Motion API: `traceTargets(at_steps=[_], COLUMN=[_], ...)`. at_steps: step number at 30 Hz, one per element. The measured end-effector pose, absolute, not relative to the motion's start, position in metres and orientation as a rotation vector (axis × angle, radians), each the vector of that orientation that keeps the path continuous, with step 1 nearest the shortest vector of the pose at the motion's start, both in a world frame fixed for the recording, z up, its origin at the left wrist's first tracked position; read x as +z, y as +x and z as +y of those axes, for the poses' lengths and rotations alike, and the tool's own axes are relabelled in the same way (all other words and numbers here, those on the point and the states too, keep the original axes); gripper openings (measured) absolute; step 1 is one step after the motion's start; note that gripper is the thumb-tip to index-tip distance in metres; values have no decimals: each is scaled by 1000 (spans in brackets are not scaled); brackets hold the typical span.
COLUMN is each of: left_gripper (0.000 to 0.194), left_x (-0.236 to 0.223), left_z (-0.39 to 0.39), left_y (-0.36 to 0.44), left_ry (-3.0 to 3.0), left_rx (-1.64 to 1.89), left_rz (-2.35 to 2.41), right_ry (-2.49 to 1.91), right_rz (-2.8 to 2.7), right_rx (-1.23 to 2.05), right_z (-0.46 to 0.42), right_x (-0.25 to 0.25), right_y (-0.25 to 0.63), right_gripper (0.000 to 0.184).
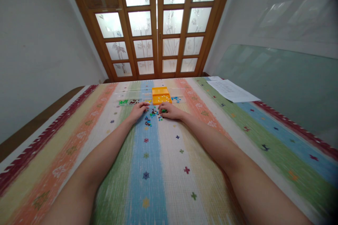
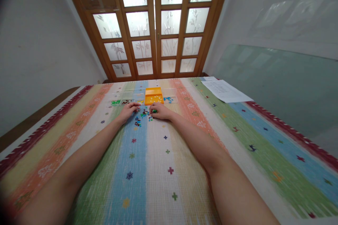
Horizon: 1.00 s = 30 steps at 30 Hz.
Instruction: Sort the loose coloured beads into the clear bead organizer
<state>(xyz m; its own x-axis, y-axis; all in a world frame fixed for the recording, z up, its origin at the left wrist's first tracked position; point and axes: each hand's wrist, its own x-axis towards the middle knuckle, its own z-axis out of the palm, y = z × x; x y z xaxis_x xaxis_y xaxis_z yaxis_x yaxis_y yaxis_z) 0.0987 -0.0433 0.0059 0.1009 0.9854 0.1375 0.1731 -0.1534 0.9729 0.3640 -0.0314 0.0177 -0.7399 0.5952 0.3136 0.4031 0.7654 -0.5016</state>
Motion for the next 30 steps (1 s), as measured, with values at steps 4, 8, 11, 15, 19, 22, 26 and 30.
traceTargets(at_steps=[4, 8, 11, 15, 19, 22, 26, 30], left_gripper=[30, 28, 28, 29, 28, 29, 29, 29], left_x=[7, 9, 9, 8, 7, 6, 6, 7], left_z=[-44, -46, -46, -45, -45, -44, -44, -45], left_y=[99, 100, 100, 100, 100, 99, 99, 99], left_ry=[1490, 1495, 1501, 1491, 1498, 1517, 1541, 1554], left_rx=[1164, 1168, 1166, 1164, 1160, 1151, 1148, 1148], left_rz=[1195, 1198, 1203, 1195, 1195, 1196, 1205, 1209], right_ry=[-748, -735, -743, -737, -740, -742, -764, -736], right_rz=[-2505, -2525, -2529, -2510, -2486, -2470, -2449, -2428], right_rx=[561, 572, 568, 587, 595, 593, 603, 597], right_z=[-30, -30, -31, -32, -33, -34, -37, -37], right_x=[17, 18, 20, 22, 22, 22, 23, 23], right_y=[364, 365, 364, 363, 363, 362, 361, 361], right_gripper=[9, 11, 10, 8, 5, 4, 5, 5])
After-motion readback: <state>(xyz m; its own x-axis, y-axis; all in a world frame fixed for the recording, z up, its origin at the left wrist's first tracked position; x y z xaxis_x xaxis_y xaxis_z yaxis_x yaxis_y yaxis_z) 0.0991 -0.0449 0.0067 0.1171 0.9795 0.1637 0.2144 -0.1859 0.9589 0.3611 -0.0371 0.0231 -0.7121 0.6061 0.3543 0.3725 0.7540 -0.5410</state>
